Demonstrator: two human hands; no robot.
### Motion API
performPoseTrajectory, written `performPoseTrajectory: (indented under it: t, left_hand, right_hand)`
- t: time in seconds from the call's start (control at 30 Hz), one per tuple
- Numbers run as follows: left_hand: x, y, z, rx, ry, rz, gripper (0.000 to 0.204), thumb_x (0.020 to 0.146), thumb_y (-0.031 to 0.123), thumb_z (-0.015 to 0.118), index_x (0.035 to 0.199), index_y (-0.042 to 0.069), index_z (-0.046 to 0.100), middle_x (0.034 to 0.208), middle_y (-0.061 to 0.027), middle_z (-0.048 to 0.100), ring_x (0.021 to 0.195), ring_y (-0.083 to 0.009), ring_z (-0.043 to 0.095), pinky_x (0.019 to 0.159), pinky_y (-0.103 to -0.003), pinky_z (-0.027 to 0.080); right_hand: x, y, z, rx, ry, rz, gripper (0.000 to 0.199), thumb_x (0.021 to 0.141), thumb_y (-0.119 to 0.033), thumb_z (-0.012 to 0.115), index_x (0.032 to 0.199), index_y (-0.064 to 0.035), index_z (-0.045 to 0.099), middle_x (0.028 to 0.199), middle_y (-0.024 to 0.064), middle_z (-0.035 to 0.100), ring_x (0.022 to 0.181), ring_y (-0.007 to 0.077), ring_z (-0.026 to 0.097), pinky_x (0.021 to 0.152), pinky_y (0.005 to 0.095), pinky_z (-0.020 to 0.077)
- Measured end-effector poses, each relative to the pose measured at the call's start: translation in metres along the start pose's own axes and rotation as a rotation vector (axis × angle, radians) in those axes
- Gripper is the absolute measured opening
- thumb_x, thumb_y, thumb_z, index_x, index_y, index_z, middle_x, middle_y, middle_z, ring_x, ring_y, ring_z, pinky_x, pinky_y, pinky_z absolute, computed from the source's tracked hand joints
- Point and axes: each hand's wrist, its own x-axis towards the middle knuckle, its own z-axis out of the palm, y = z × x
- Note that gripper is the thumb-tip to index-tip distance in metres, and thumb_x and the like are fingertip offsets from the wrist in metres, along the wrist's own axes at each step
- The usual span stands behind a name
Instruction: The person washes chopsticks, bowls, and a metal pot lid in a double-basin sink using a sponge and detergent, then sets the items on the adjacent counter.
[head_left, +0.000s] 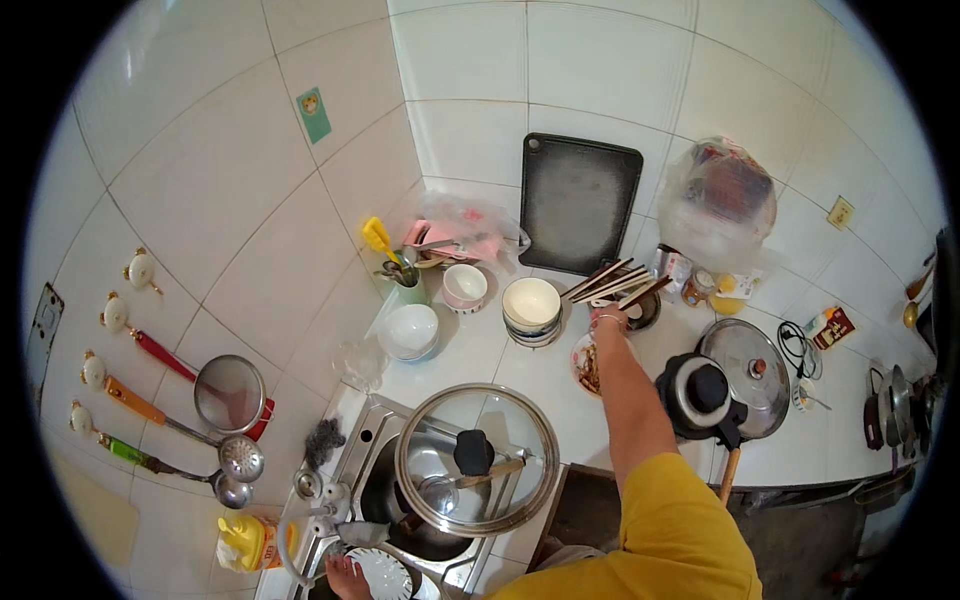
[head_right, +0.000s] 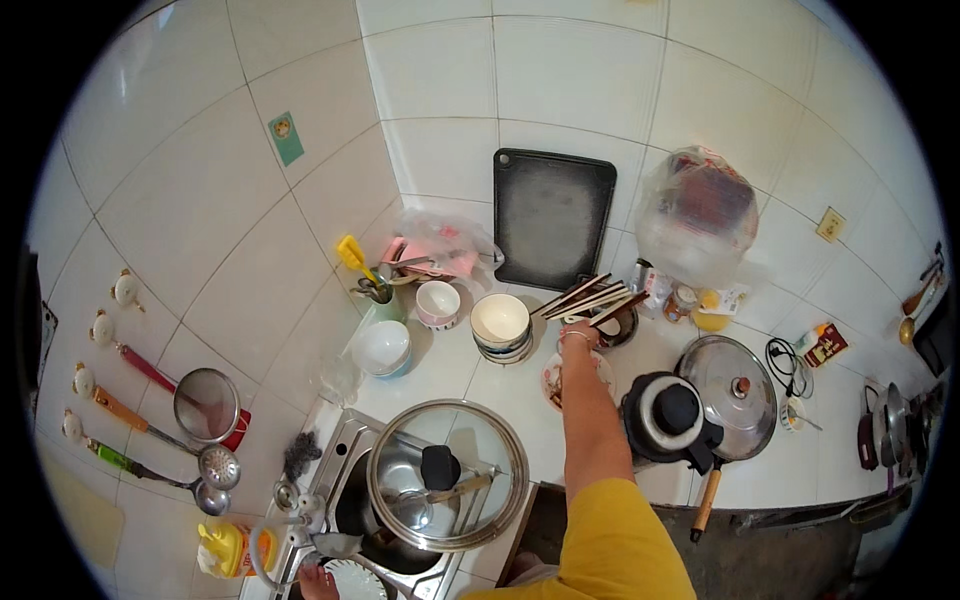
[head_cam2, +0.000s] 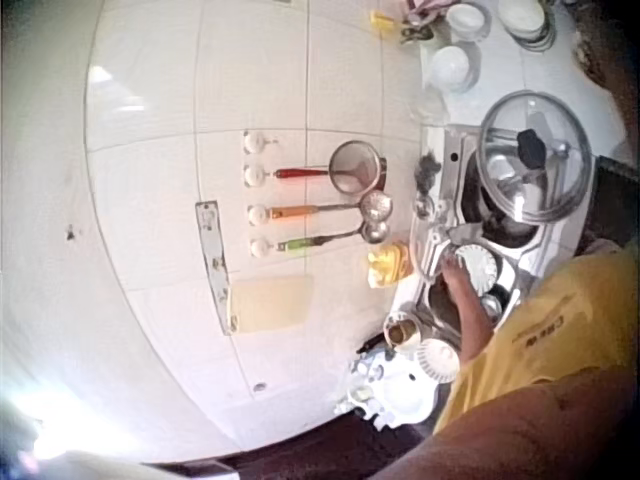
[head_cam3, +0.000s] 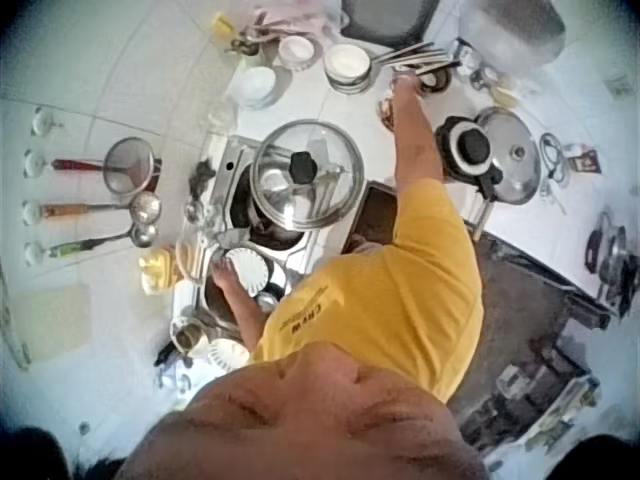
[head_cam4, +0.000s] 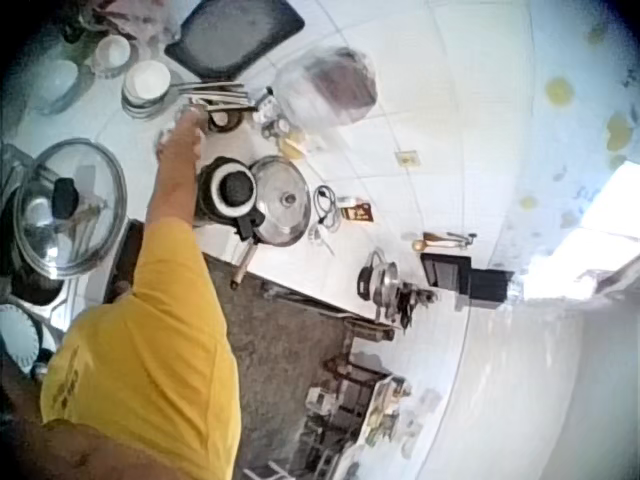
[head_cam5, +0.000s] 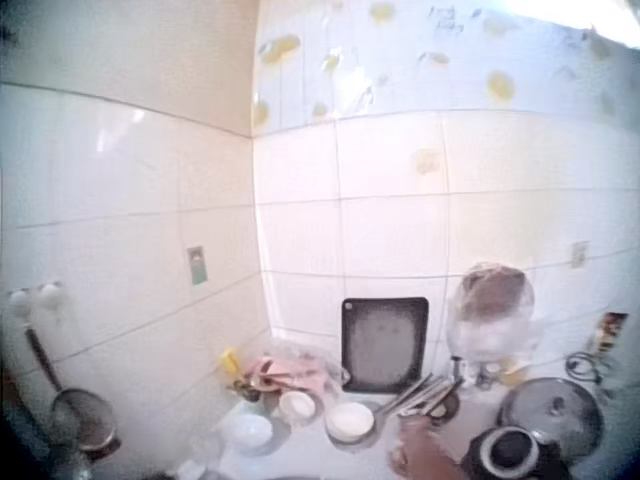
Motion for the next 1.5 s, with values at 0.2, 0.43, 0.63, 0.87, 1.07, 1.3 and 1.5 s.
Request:
performPoseTrajectory:
  t: [0.2, 0.43, 0.63, 0.87, 1.07, 1.3, 1.5]
  left_hand:
    - [0.023, -0.016, -0.063, -1.897, -0.211, -0.598, 0.045, 0.093, 0.026, 0.016, 0.133, 0.012, 0.028, 0.146, -0.0025, 0.012, 0.134, -0.0173, 0.009, 0.109, -0.037, 0.008]
    - [-0.024, -0.006, 0.036, -0.227, -0.247, -0.126, 0.045, 0.093, 0.032, 0.025, 0.135, 0.016, 0.026, 0.145, -0.0110, 0.014, 0.134, -0.0251, 0.010, 0.108, -0.042, 0.011]
    - [-0.091, -0.064, 0.200, 0.329, -0.839, -0.339, 0.056, 0.086, 0.045, 0.045, 0.128, 0.008, 0.037, 0.134, -0.0128, 0.035, 0.123, -0.0277, 0.032, 0.098, -0.044, 0.029]
    - [-0.212, -0.128, 0.452, 0.860, -1.466, -0.121, 0.062, 0.087, 0.047, 0.044, 0.134, 0.010, 0.030, 0.138, -0.0127, 0.030, 0.125, -0.0272, 0.030, 0.099, -0.045, 0.028]
    - [-0.208, -0.205, 0.492, 1.580, -1.333, 1.065, 0.057, 0.088, 0.041, 0.045, 0.129, 0.002, 0.038, 0.127, -0.0218, 0.042, 0.118, -0.0318, 0.041, 0.095, -0.039, 0.034]
    - [-0.237, -0.159, 0.455, 1.307, -1.340, -0.043, 0.025, 0.087, 0.024, 0.053, 0.095, 0.000, 0.049, 0.081, -0.0116, 0.060, 0.066, -0.0180, 0.058, 0.058, -0.028, 0.049]
    - [-0.256, -0.165, 0.428, 0.969, -1.282, -0.050, 0.014, 0.090, 0.016, 0.047, 0.091, 0.003, 0.045, 0.070, -0.0075, 0.055, 0.052, -0.0169, 0.052, 0.047, -0.030, 0.046]
  right_hand:
    - [0.051, -0.008, 0.012, 0.263, -0.065, 0.104, 0.036, 0.094, -0.031, 0.036, 0.080, -0.0008, 0.049, 0.055, 0.0083, 0.051, 0.041, 0.0166, 0.043, 0.036, 0.0277, 0.0351]
    - [0.046, -0.009, 0.000, 0.136, -0.105, 0.212, 0.029, 0.093, -0.027, 0.038, 0.084, -0.0011, 0.049, 0.057, 0.0076, 0.051, 0.045, 0.0167, 0.047, 0.043, 0.0284, 0.0440]
    - [0.042, 0.005, 0.014, 0.281, -0.087, 0.172, 0.027, 0.090, -0.022, 0.042, 0.079, -0.0004, 0.053, 0.062, 0.0085, 0.057, 0.045, 0.0175, 0.051, 0.042, 0.0296, 0.0457]
    - [0.029, 0.056, 0.033, 0.525, -0.149, -0.241, 0.023, 0.090, -0.022, 0.043, 0.078, -0.0038, 0.043, 0.056, 0.0108, 0.053, 0.039, 0.0181, 0.048, 0.032, 0.0302, 0.0370]
    - [-0.114, 0.077, -0.023, 0.268, -0.452, -0.146, 0.018, 0.092, -0.025, 0.043, 0.083, -0.0088, 0.045, 0.061, 0.0049, 0.050, 0.047, 0.0146, 0.048, 0.040, 0.0271, 0.0403]
    - [-0.207, 0.121, -0.102, -0.076, -1.144, -0.091, 0.015, 0.092, -0.014, 0.039, 0.097, -0.0028, 0.048, 0.072, 0.0047, 0.053, 0.063, 0.0139, 0.054, 0.051, 0.0274, 0.0453]
    - [-0.267, 0.032, -0.174, -0.982, -1.037, -1.037, 0.025, 0.083, -0.024, 0.051, 0.093, -0.0017, 0.054, 0.087, 0.0179, 0.060, 0.078, 0.0295, 0.058, 0.071, 0.0385, 0.0459]
